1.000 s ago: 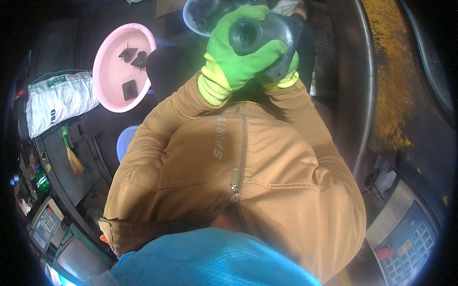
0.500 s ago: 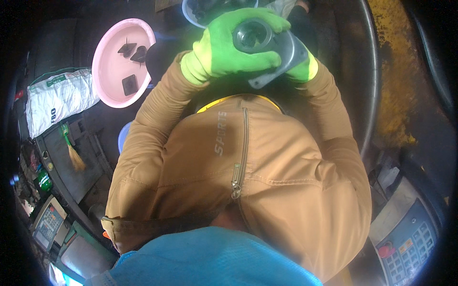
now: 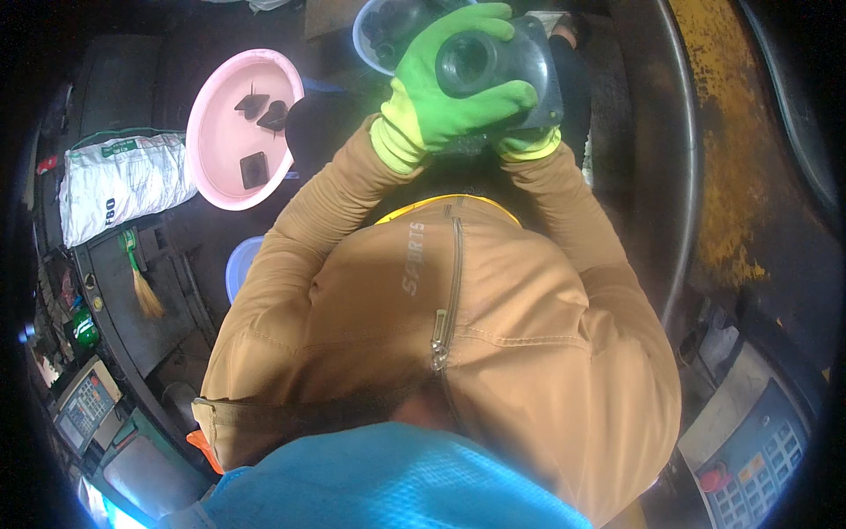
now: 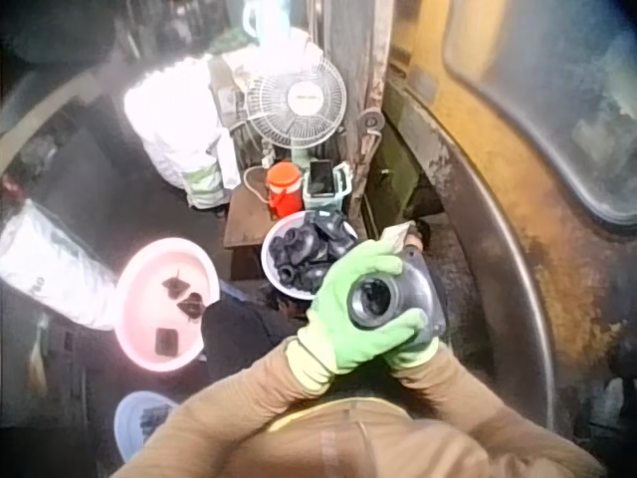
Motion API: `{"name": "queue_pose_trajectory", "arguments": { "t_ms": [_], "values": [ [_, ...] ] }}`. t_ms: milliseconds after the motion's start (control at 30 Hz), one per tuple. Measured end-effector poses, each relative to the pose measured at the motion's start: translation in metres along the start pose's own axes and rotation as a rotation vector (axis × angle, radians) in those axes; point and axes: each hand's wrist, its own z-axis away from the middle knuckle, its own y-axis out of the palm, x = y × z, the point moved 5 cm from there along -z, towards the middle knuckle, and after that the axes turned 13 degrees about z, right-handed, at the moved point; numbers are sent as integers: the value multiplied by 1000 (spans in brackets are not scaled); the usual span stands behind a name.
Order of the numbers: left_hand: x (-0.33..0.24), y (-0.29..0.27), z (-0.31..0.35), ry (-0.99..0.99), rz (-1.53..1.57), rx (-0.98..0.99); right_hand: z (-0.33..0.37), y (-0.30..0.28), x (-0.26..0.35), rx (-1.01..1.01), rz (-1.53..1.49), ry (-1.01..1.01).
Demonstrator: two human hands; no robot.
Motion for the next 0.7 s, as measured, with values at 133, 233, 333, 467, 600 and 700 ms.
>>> {"name": "queue_pose_trajectory", "arguments": {
  "t_ms": [133, 233, 333, 467, 600, 700],
  "values": [
    [6, 3, 13, 34, 81, 21, 12, 5, -9, -138, -459, 277],
    [-4, -4, 8, 55, 80, 125, 8, 6, 8, 48, -247, 128],
    [-16, -7, 4, -20, 218, 239, 5, 0, 26, 244, 18, -92],
    [-16, -3, 12, -267, 474, 367, 12, -11, 27, 461, 99, -19],
    [-7, 5, 23, -440, 682, 611, 27, -8, 17, 557, -52, 208],
    [-4, 4, 22, -494, 818, 717, 32, 3, -2, 371, -377, 461]
  ]
}}
